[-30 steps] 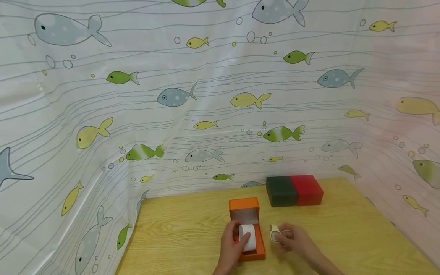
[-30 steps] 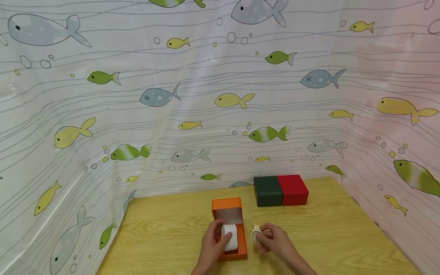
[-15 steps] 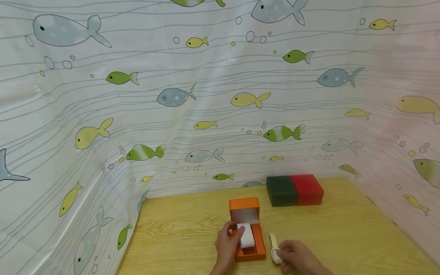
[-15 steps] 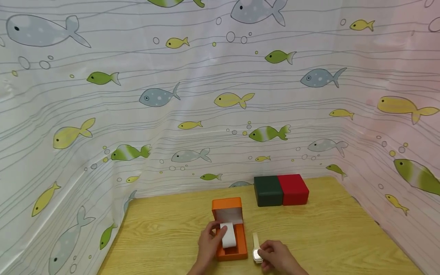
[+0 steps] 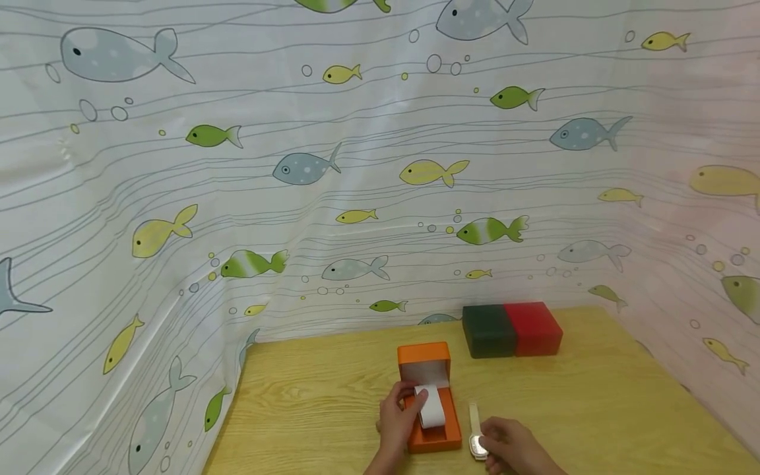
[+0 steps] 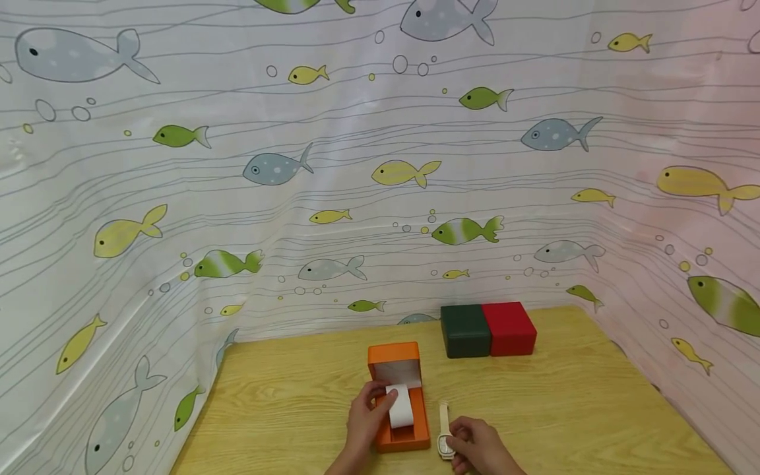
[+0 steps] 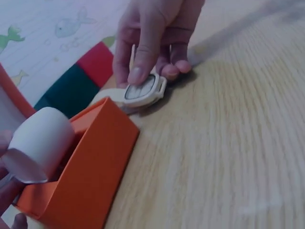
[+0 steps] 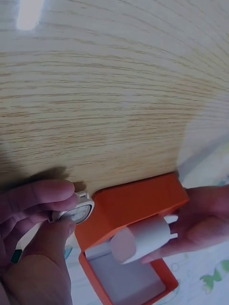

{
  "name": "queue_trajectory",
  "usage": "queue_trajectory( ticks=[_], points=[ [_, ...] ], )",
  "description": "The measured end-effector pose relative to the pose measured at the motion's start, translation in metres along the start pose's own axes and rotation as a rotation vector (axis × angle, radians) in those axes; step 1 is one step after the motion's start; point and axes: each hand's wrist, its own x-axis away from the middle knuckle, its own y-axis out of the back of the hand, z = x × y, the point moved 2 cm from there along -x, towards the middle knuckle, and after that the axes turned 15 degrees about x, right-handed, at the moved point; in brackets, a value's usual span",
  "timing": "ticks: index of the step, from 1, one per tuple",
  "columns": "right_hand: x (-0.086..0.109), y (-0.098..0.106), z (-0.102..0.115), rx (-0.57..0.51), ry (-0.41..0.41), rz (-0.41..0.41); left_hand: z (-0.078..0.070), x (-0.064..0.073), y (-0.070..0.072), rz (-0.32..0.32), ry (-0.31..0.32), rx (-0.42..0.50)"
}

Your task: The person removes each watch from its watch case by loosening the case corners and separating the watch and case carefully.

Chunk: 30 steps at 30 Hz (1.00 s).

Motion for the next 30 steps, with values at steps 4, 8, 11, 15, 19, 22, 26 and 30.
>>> queue_trajectory(
  ticks=[4,8,11,15,19,22,26,30],
  points=[
    [-0.006,0.000,0.000,-0.025,0.019,0.011,0.000,0.001,0.005,0.085,-0.059,-0.104],
    [-0.012,0.001,0.000,-0.022,0.081,0.008,0.003,0.009,0.007,0.144,-0.263,-0.253],
    [-0.017,0.001,0.002,-0.022,0.155,0.006,0.008,0.018,0.008,0.173,-0.524,-0.416],
    [-0.021,0.001,0.002,-0.034,0.227,0.002,0.018,0.025,0.013,0.287,-0.850,-0.596],
    [-0.026,0.000,0.004,-0.063,0.270,0.015,0.030,0.023,0.022,0.373,-0.915,-0.617],
    [-0.034,-0.005,0.010,-0.087,0.323,0.022,0.035,0.018,0.030,0.343,-0.888,-0.604],
    [-0.051,-0.013,0.025,-0.098,0.362,-0.011,0.038,0.010,0.042,0.258,-0.861,-0.606],
    [-0.075,-0.025,0.046,-0.069,0.361,-0.051,0.037,-0.002,0.059,0.176,-0.782,-0.629]
  ],
)
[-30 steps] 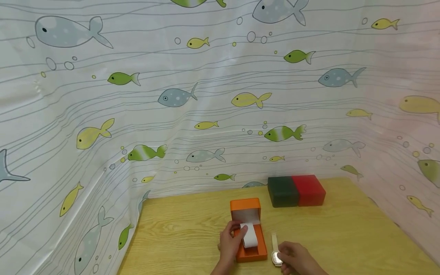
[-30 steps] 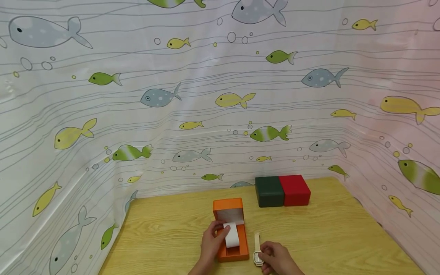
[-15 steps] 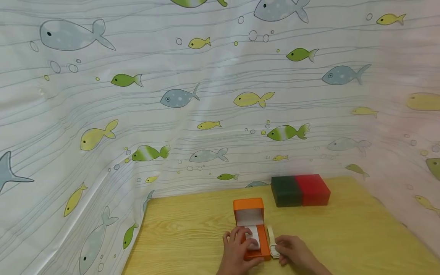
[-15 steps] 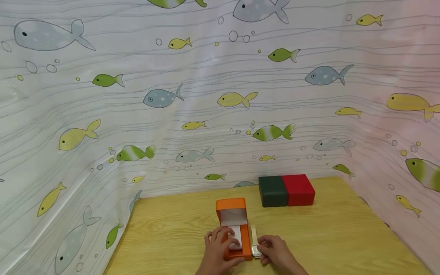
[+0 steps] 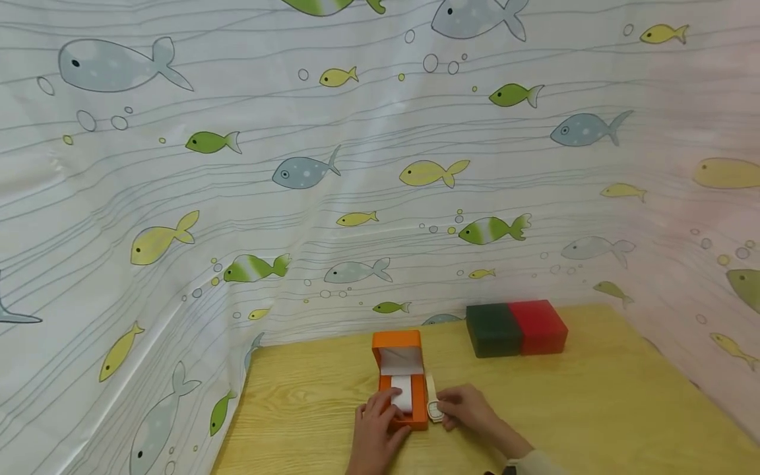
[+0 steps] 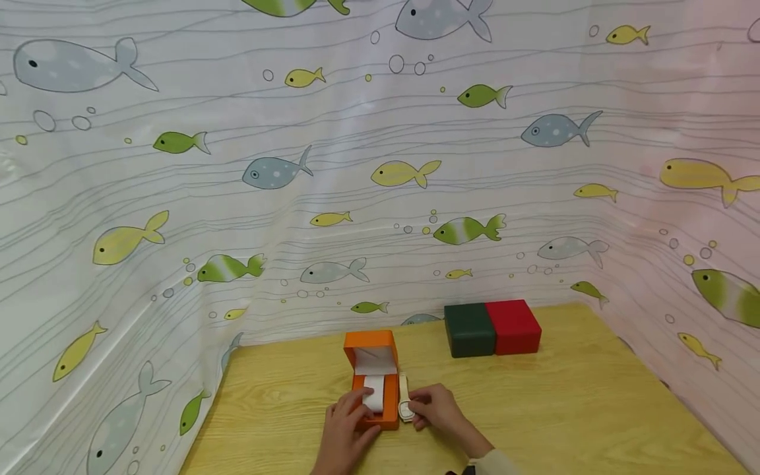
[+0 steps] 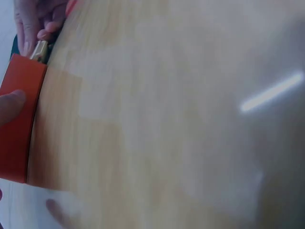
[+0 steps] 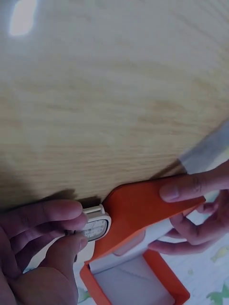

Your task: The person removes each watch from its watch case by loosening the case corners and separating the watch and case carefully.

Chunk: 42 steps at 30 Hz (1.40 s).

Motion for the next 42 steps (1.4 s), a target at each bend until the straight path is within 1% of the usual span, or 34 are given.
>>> queue_trajectory(
  ticks=[2,4,7,9,12,15,17,21,23,25,27,29,32,34,35,37,38,39,42],
  points=[
    [-0.016,-0.009,0.006,0.034,-0.022,-0.005,0.011,-0.001,0.009,0.000,0.058,-0.009],
    [-0.031,-0.018,0.014,0.061,-0.053,-0.010,0.021,-0.004,0.017,0.005,0.099,-0.018],
    [-0.052,-0.032,0.024,0.076,-0.076,-0.036,0.037,-0.009,0.030,-0.008,0.125,-0.042],
    [-0.064,-0.042,0.031,0.060,-0.067,-0.069,0.046,-0.012,0.039,-0.031,0.129,-0.053],
    [-0.078,-0.058,0.037,0.019,-0.046,-0.144,0.056,-0.013,0.049,-0.054,0.151,-0.052],
    [-0.085,-0.067,0.039,0.004,-0.032,-0.209,0.060,-0.016,0.052,-0.059,0.177,-0.037],
    [-0.087,-0.069,0.040,0.020,-0.037,-0.234,0.062,-0.016,0.052,-0.065,0.178,-0.031],
    [-0.090,-0.071,0.040,0.048,-0.042,-0.226,0.065,-0.015,0.052,-0.091,0.166,-0.024],
    [-0.092,-0.071,0.039,0.058,-0.044,-0.210,0.067,-0.015,0.053,-0.096,0.175,-0.021],
    [-0.095,-0.068,0.037,0.095,-0.036,-0.218,0.069,-0.016,0.055,-0.095,0.189,-0.016],
    [-0.098,-0.057,0.036,0.210,-0.012,-0.275,0.070,-0.017,0.056,-0.086,0.198,-0.012],
    [-0.101,-0.038,0.034,0.393,0.026,-0.356,0.071,-0.017,0.056,-0.072,0.198,-0.009],
    [-0.101,0.003,0.030,0.730,0.112,-0.495,0.072,-0.017,0.056,-0.054,0.210,0.010],
    [-0.099,0.033,0.023,0.905,0.143,-0.569,0.072,-0.017,0.055,-0.044,0.215,0.014],
    [-0.097,0.047,0.020,0.981,0.138,-0.602,0.072,-0.016,0.055,-0.043,0.219,0.020],
    [-0.090,0.070,0.011,1.086,0.109,-0.648,0.072,-0.015,0.054,-0.041,0.214,0.010],
    [-0.087,0.079,0.007,1.110,0.077,-0.653,0.072,-0.015,0.054,-0.043,0.210,0.003],
    [-0.083,0.087,0.003,1.131,0.055,-0.651,0.072,-0.015,0.054,-0.047,0.207,-0.001],
    [-0.074,0.099,-0.004,1.153,0.000,-0.598,0.073,-0.015,0.054,-0.059,0.201,-0.005]
  ],
)
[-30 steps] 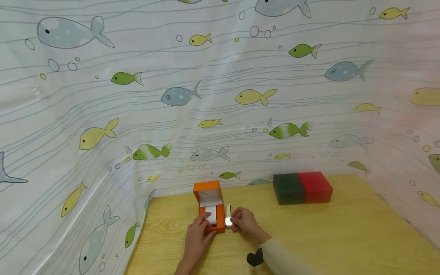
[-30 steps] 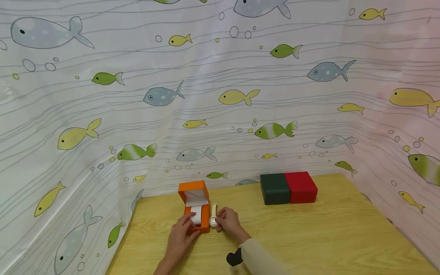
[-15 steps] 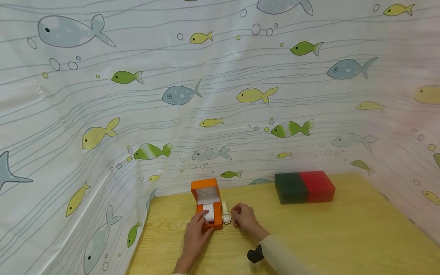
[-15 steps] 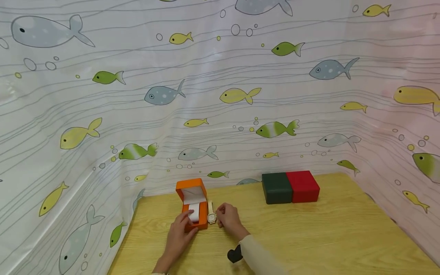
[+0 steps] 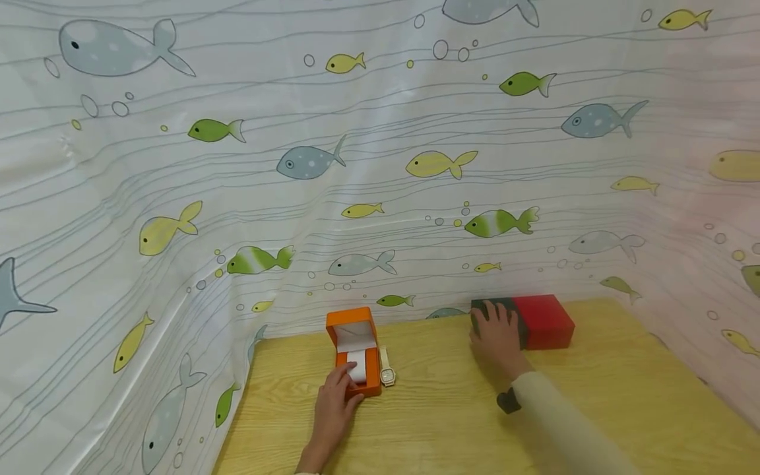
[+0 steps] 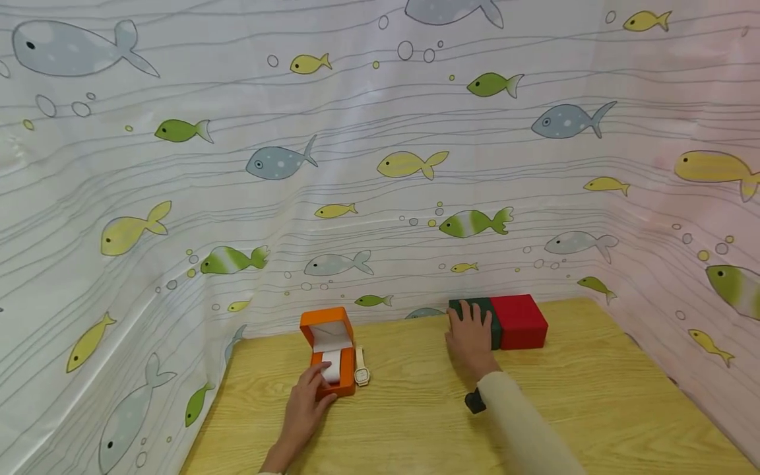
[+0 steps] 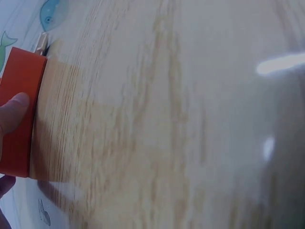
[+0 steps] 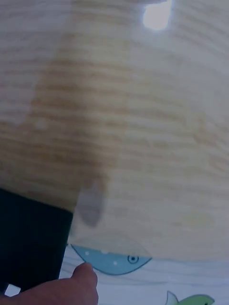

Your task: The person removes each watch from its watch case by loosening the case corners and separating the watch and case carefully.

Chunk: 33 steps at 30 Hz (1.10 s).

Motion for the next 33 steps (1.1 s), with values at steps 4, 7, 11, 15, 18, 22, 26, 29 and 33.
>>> queue_trajectory(
  ticks=[4,7,11,15,18,22,26,29,33],
  points=[
    [0.004,0.002,-0.002,0.011,-0.001,0.076,0.001,0.000,-0.001,0.016,0.004,0.015],
    [0.008,0.003,-0.002,0.035,-0.009,0.081,0.001,-0.001,-0.003,0.032,0.014,0.026],
    [0.022,0.003,0.006,0.079,0.002,0.043,0.001,0.000,-0.004,0.022,0.033,0.041],
    [0.047,0.005,0.023,0.164,0.024,-0.048,0.002,0.001,-0.003,0.017,0.044,0.036],
    [0.069,0.011,0.040,0.240,0.052,-0.116,0.003,0.001,-0.002,0.009,0.038,0.033],
    [0.100,0.027,0.067,0.322,0.085,-0.066,0.002,0.001,0.000,-0.009,0.016,0.039],
    [0.131,0.044,0.094,0.376,0.135,0.024,0.002,0.001,-0.001,-0.004,0.016,0.035],
    [0.154,0.053,0.110,0.410,0.191,-0.026,-0.001,0.002,-0.004,0.005,0.020,0.015],
    [0.180,0.056,0.125,0.442,0.267,-0.193,-0.012,0.011,-0.008,-0.081,-0.032,-0.014]
  ],
)
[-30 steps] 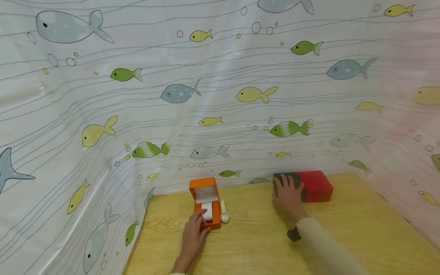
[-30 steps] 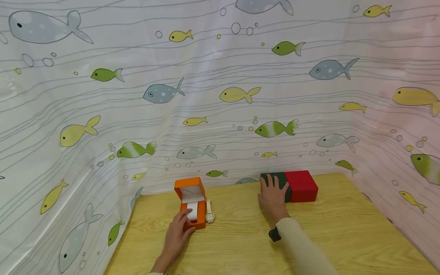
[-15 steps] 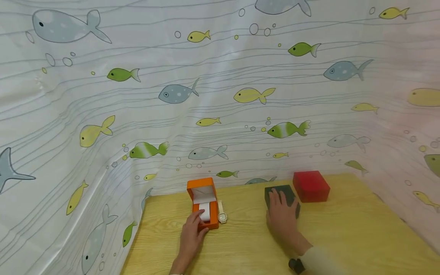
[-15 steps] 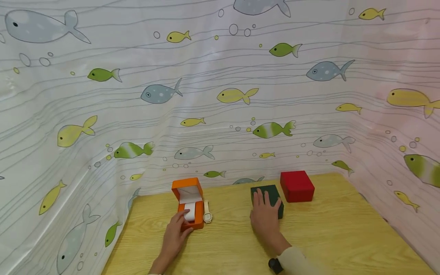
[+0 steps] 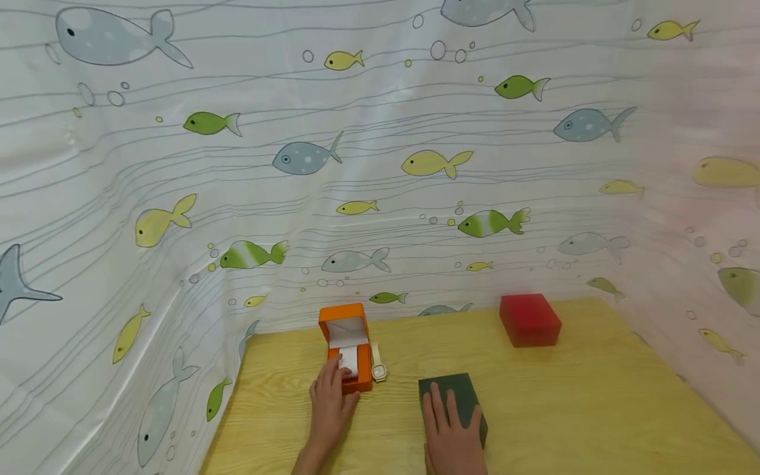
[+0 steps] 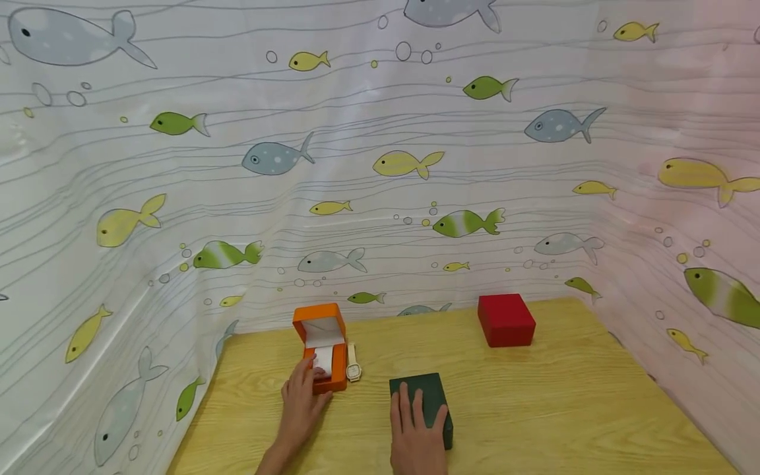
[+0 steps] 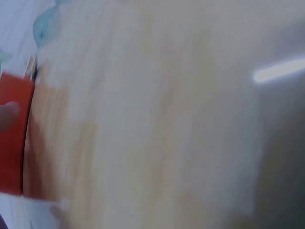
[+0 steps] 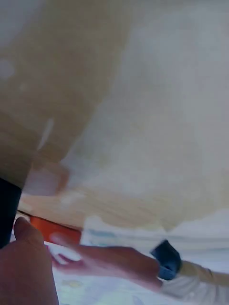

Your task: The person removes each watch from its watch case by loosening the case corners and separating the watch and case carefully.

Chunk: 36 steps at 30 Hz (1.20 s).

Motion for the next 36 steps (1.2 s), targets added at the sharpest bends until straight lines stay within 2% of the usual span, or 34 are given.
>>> queue_trajectory(
  ticks=[1,3,4,6,7,9,10,11,13,18,21,24,26,28,31,33,36],
  points=[
    [0.003,0.001,0.004,0.008,0.007,-0.039,-0.004,0.003,-0.001,-0.035,-0.044,0.003],
    [0.005,0.002,0.009,0.016,0.020,-0.095,-0.014,0.010,-0.002,-0.065,-0.135,0.042],
    [0.005,0.003,0.010,0.018,0.025,-0.102,-0.020,0.015,-0.004,-0.037,-0.170,0.073],
    [0.005,0.005,0.009,0.021,0.034,-0.077,-0.033,0.026,-0.009,0.118,-0.201,0.198],
    [0.005,0.005,0.008,0.020,0.037,-0.066,-0.039,0.031,-0.013,0.227,-0.199,0.258],
    [0.005,0.007,0.006,0.019,0.044,-0.033,-0.048,0.041,-0.023,0.435,-0.143,0.355],
    [0.005,0.007,0.005,0.018,0.046,-0.023,-0.052,0.044,-0.028,0.518,-0.096,0.388],
    [0.006,0.007,0.004,0.017,0.047,-0.023,-0.056,0.046,-0.032,0.581,-0.068,0.412],
    [0.007,0.005,0.002,0.011,0.053,-0.050,-0.063,0.047,-0.041,0.642,-0.050,0.412],
    [0.005,-0.001,-0.010,-0.067,0.094,-0.133,-0.077,0.041,-0.056,0.656,0.053,0.384],
    [0.000,-0.005,-0.025,-0.218,0.153,-0.149,-0.078,0.037,-0.059,0.649,0.133,0.379],
    [-0.009,-0.009,-0.043,-0.439,0.249,-0.072,-0.075,0.034,-0.058,0.642,0.178,0.410],
    [-0.014,-0.013,-0.055,-0.571,0.310,0.033,-0.073,0.034,-0.056,0.656,0.187,0.432],
    [-0.016,-0.019,-0.062,-0.660,0.350,0.144,-0.069,0.036,-0.052,0.673,0.196,0.443],
    [-0.015,-0.027,-0.065,-0.726,0.375,0.264,-0.063,0.041,-0.046,0.699,0.210,0.452],
    [-0.012,-0.030,-0.063,-0.738,0.377,0.281,-0.060,0.044,-0.043,0.699,0.198,0.446],
    [-0.010,-0.032,-0.062,-0.714,0.383,0.232,-0.059,0.048,-0.043,0.680,0.165,0.435]
  ],
)
